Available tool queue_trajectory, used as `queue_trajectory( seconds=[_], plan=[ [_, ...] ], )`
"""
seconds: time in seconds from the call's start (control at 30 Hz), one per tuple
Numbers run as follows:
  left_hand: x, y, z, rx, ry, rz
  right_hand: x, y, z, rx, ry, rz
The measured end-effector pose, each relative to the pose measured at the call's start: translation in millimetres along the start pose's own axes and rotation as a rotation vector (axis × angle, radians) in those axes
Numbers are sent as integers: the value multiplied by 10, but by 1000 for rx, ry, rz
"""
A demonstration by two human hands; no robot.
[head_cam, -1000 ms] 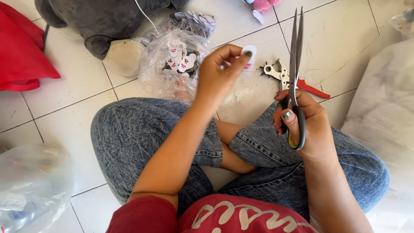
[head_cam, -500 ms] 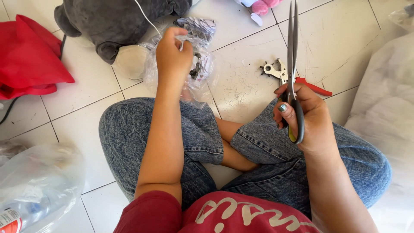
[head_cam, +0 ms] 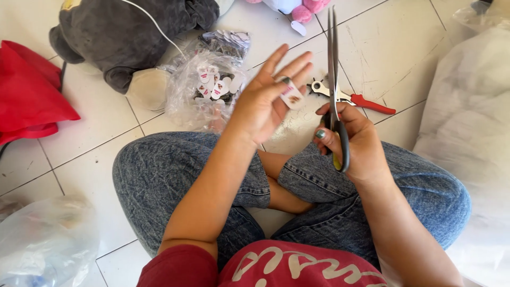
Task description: The person sits on the floor and uses scissors to cut out small oval-shaped stickers from a plastic bag. They handle the stickers one by one, trimming the edges to shape, and place the finished pieces into a pile on the floor.
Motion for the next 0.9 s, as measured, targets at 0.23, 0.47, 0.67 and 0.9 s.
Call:
queue_trajectory(
  seconds=[0.23, 0.47, 0.67, 0.9],
  plan=[
    [-385, 155, -362, 20, 66, -140, 71, -9, -138, 74, -191, 151],
    [-524, 264, -482, -85, 187, -352, 127, 7, -203, 98, -191, 246],
    [-558, 241, -635, -60, 39, -262, 145, 50, -332, 107, -106, 309],
    [-587, 297, -604, -40, 130, -298, 173, 81, -334, 95, -52, 351]
  ],
)
Point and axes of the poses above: each hand's wrist, its own y-axis away from the middle knuckle, its own x-axis out of the back of the hand, z = x × y, the point moved 9 cm from there along -y, towards the middle knuckle, and after that the axes turned 5 degrees about -y, right-handed, at the moved point
